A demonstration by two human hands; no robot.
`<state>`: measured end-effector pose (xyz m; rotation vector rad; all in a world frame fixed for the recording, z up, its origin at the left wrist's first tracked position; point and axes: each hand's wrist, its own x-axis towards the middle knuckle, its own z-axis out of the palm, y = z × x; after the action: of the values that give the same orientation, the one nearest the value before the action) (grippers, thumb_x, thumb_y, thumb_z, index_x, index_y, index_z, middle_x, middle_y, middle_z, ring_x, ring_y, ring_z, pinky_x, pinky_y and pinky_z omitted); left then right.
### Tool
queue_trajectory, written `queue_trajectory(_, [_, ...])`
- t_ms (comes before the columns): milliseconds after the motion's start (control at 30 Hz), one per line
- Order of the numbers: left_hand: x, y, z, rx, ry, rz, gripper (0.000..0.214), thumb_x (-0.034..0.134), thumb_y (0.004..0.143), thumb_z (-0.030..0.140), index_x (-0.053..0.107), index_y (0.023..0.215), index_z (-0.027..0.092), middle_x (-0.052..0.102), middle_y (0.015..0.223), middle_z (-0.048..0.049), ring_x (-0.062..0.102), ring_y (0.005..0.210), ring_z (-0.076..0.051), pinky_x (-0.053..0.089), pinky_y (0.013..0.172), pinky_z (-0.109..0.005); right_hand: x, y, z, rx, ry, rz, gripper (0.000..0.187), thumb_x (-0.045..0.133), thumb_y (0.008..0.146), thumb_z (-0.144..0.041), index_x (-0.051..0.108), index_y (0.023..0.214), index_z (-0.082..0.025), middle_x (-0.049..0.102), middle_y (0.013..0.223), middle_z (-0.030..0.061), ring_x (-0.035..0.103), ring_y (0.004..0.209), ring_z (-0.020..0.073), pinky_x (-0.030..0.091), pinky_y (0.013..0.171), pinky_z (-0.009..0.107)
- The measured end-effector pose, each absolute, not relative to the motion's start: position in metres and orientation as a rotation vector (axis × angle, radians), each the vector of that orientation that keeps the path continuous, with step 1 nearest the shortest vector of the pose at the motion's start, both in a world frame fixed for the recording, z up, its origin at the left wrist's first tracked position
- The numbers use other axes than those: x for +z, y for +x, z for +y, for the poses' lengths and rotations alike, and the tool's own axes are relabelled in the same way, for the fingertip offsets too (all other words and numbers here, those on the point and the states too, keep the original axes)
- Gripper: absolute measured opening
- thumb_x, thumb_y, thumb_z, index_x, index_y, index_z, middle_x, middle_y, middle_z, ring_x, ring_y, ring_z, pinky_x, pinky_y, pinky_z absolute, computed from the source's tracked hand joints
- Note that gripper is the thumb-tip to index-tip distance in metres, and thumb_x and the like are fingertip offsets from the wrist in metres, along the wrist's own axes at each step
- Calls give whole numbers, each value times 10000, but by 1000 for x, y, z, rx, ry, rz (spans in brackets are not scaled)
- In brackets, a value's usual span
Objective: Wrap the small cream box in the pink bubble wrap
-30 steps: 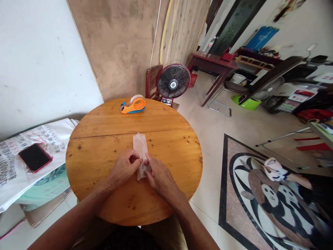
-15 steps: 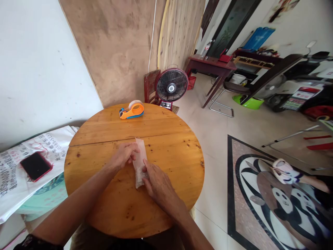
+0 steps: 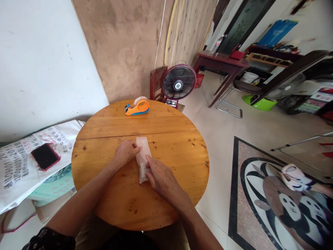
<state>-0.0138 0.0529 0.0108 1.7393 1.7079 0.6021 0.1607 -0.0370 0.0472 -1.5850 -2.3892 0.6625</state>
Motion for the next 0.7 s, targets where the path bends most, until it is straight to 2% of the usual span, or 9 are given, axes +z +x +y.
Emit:
queue_trajectory(100, [18, -13, 13, 901, 1883, 1700, 137, 558, 859, 283, 611, 778, 185, 618, 719, -13, 550, 666, -165, 390, 629, -281, 43, 162, -36, 708, -1574, -2354, 578, 530, 852, -119, 402, 1415, -150, 656, 1161, 134, 615, 1039, 257, 500, 912, 417])
queue_trajectory(200, [18, -1, -32, 1245, 2115, 1347, 156, 474, 922, 182, 619, 978, 174, 661, 958, -75, 602, 914, -196, 476, 813, -318, 35, 163, -35, 718, -1536, -2304, 599, 519, 851, -116, 376, 1433, -116, 658, 1152, 154, 614, 1041, 261, 500, 916, 434])
queue_trajectory(333, [8, 17, -62, 1277, 2196, 1140, 253, 434, 934, 81, 589, 1116, 163, 663, 1081, -104, 590, 1018, -209, 499, 890, -347, 28, 172, -33, 717, -1422, -2280, 623, 461, 854, -107, 327, 1461, -72, 656, 1161, 178, 623, 1029, 258, 508, 909, 440])
queue_trajectory(433, [2, 23, -62, 1296, 2210, 1155, 242, 454, 923, 65, 595, 1096, 161, 668, 1071, -106, 592, 990, -218, 514, 867, -366, 33, 182, -33, 788, -1290, -2286, 625, 448, 860, -113, 327, 1473, -101, 659, 1181, 162, 628, 1042, 242, 501, 928, 420])
queue_trajectory(533, [0, 25, -60, 1287, 2260, 1159, 207, 510, 906, 72, 606, 1067, 163, 666, 1051, -102, 588, 997, -227, 519, 865, -374, 40, 191, -27, 920, -1228, -2225, 568, 427, 863, -104, 426, 1427, -172, 697, 1137, 112, 655, 979, 210, 510, 887, 374])
queue_trajectory(600, [0, 26, -62, 1276, 2293, 1185, 158, 531, 903, 80, 617, 1003, 167, 663, 985, -89, 589, 971, -224, 521, 854, -370, 38, 196, -15, 1021, -1255, -2087, 493, 442, 853, -110, 529, 1331, -197, 728, 1045, 70, 669, 893, 182, 518, 831, 328])
queue_trajectory(700, [-3, 29, -64, 1282, 2321, 1242, 96, 554, 902, 94, 612, 890, 171, 650, 914, -70, 585, 917, -212, 520, 831, -364, 25, 198, 15, 1095, -1439, -1811, 333, 530, 836, -189, 625, 1155, -175, 723, 900, 46, 655, 733, 155, 521, 708, 280])
